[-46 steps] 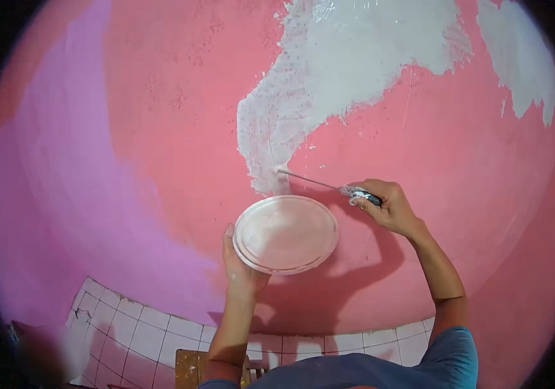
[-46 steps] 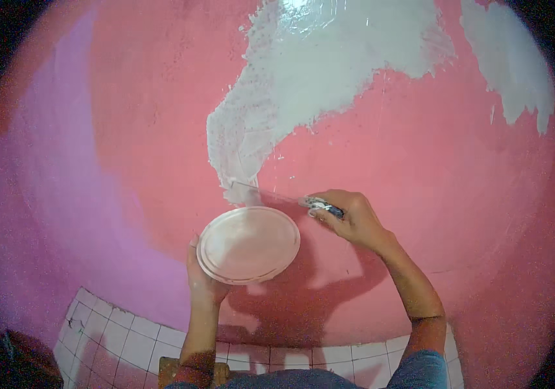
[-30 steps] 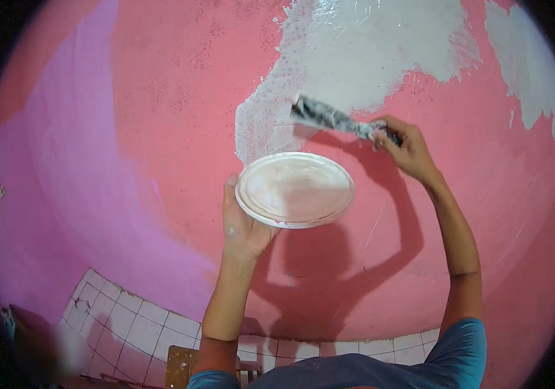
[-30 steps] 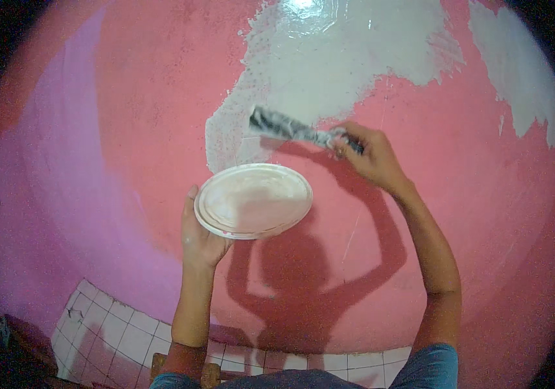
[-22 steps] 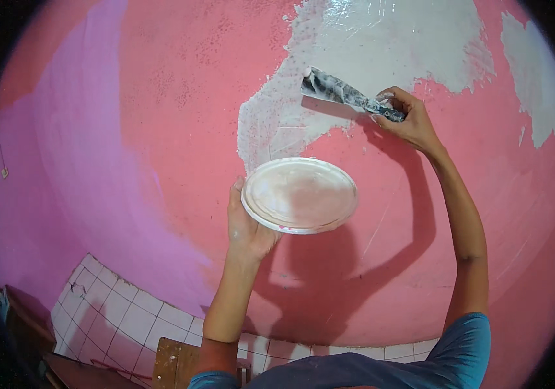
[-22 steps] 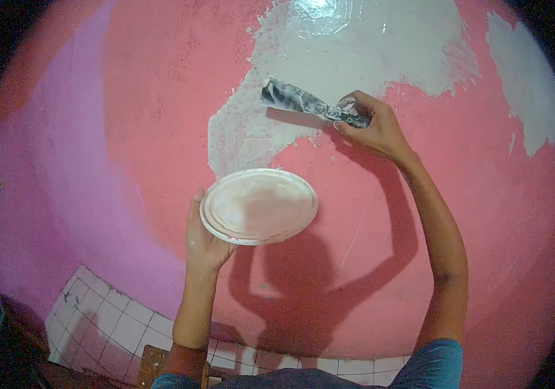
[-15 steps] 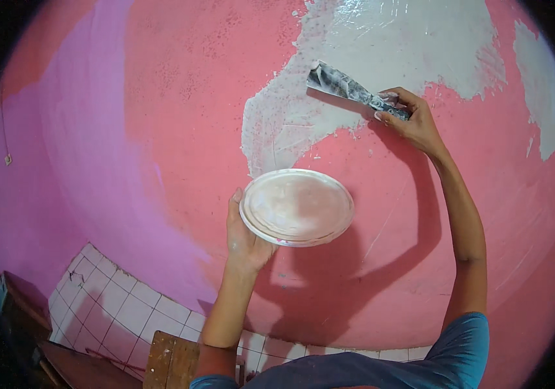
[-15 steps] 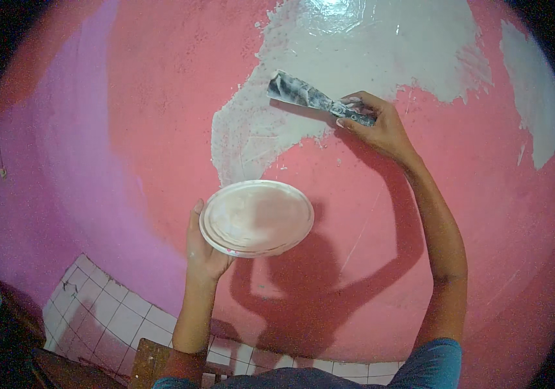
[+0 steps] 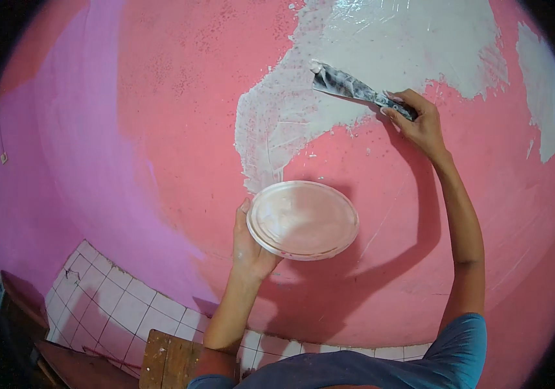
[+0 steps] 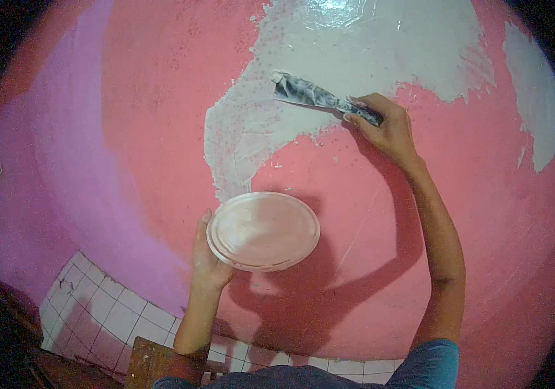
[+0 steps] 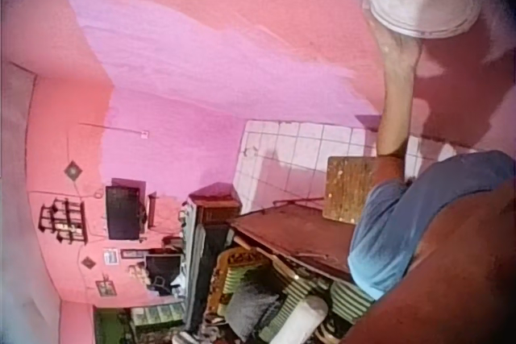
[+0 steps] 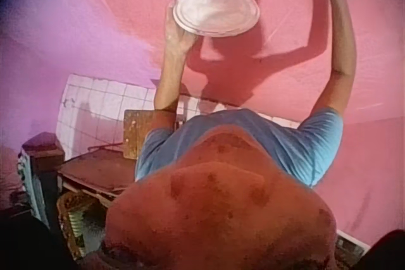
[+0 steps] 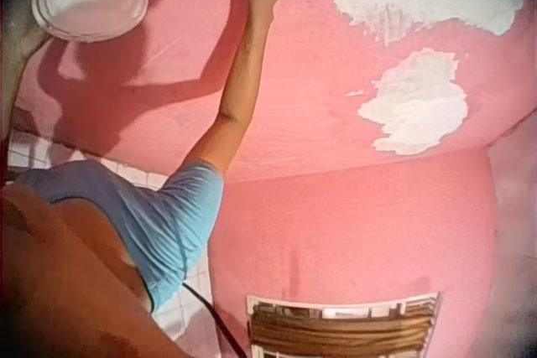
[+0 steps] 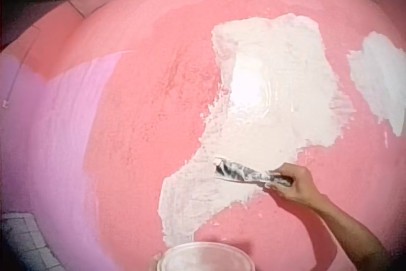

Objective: The person applies white putty to a pink wall using a putty knife and a small bucket. They scoop putty from the bucket onto the knife and spread it over several patches on the wall.

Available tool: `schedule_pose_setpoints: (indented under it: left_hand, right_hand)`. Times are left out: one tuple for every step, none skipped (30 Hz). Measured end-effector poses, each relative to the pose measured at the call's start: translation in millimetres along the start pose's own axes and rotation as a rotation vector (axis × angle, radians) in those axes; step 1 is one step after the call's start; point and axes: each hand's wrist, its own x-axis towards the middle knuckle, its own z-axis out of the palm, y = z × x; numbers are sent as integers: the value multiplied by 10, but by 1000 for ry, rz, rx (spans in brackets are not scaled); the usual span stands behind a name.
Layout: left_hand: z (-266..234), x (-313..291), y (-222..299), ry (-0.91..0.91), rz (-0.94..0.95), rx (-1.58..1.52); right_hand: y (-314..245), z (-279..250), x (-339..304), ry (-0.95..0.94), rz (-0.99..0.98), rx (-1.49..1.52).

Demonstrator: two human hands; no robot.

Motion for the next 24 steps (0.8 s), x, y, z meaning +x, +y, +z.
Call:
schedule_pose_setpoints:
  left_hand:
    - [-9,7,-8,10,-4,10]
    - [-14,14,-18,20,-9,21]
    - [-3,18,-26,20,-12,20]
    - [18,17,-34,41,2,72]
    - [41,17,-44,61,15,124]
    - [58,17,-51,61,13,125]
    - [72,15,-56,74,-3,126]
    - [88,19,-73,82,-22,127]
    - [95,22,-91,79,-25,128]
    - [97,26,-106,72,-25,152]
    - [96,26,-115,66,-22,174]
    - [93,24,-121,66,-21,172]
    - [88,19,-126,79,-34,167]
    - [86,19,-134,87,-49,160]
    - [70,22,-146,83,-49,158]
    - [45,26,-163,57,-27,173]
    - [28,25,-172,34,-2,187]
    - [42,5,-172,33,0,185]
    - [73,-26,-170,55,-10,158]
    - [91,-48,-171,77,-19,133]
    - [81,-60,-164,79,-14,132]
    - [66,-68,-156,71,-42,103]
    - [53,-74,-150,62,-70,74]
    - [43,-76,-149,62,-65,73]
  right_hand:
    - [8,-26,-37,-1,1,-2]
    - [28,-59,-84,11,14,4]
    - [37,-78,-116,23,27,11]
    - [25,-91,-131,22,29,9]
    - [6,-120,-144,61,-53,-25]
    - [-3,-134,-151,99,-136,-59]
    - [-16,-119,-143,99,-134,-59]
    - [-44,-107,-126,121,-172,-58]
    - [-74,-88,-104,143,-210,-55]
    - [-120,-61,-76,144,-208,-58]
    - [-178,-25,-32,170,-279,-173]
    - [-204,-6,5,196,-351,-286]
    - [-181,18,40,195,-352,-286]
    - [-143,45,77,209,-356,-309]
    - [-120,61,97,223,-359,-333]
    - [-110,49,101,223,-361,-336]
    - [-87,38,105,219,-378,-369]
    - [-57,21,105,215,-395,-402]
    - [-11,-2,77,215,-398,-403]
    - [45,-36,19,208,-394,-417]
    - [85,-60,-31,201,-391,-426]
    - [113,-101,-85,202,-395,-422]
    - [135,-143,-147,198,-409,-445]
    - [135,-157,-186,193,-424,-469]
